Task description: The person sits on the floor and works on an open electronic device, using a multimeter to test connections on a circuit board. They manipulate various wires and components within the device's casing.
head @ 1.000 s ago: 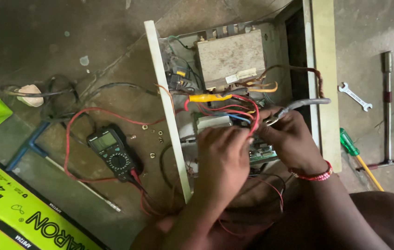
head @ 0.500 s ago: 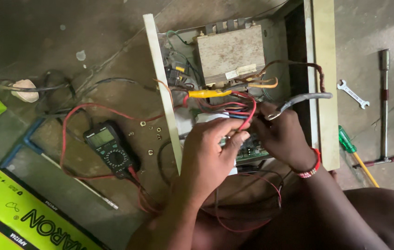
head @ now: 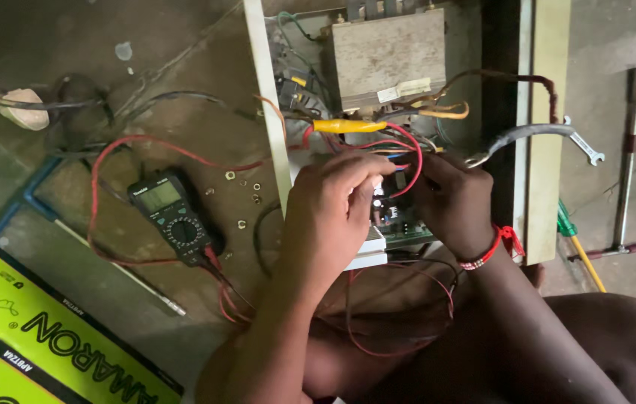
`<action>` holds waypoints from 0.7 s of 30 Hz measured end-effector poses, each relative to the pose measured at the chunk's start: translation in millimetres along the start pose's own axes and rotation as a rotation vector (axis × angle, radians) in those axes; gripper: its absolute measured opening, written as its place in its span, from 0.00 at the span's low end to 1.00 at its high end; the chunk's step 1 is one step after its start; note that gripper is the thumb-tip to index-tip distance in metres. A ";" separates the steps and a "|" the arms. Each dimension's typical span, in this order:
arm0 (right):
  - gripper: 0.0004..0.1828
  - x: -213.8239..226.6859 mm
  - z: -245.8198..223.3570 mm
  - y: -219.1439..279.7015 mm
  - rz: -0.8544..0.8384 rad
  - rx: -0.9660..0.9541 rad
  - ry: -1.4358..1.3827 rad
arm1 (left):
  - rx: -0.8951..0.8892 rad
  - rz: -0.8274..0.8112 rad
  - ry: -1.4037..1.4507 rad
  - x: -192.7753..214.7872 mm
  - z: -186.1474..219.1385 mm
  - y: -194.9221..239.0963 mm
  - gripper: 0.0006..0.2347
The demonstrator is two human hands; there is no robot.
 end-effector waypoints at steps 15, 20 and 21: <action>0.02 -4.2 -0.2 0.0 -0.040 0.034 0.088 | -0.409 0.193 -0.298 -12.6 -7.9 0.3 0.06; 0.02 -3.9 -4.7 -1.4 -0.040 0.055 0.099 | -0.396 0.204 -0.298 -9.6 -7.9 0.5 0.06; 0.02 -3.1 -5.3 -1.4 -0.038 0.059 0.081 | -0.402 0.214 -0.299 -8.9 -7.4 0.4 0.05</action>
Point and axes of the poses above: each hand's wrist, its own y-axis away from the middle knuckle, its own x-axis out of the back of the hand, z = x × y, the point moved 5 cm from there along -y, towards the middle knuckle, and after that the axes turned 14 degrees about z, right-handed, at the moved point
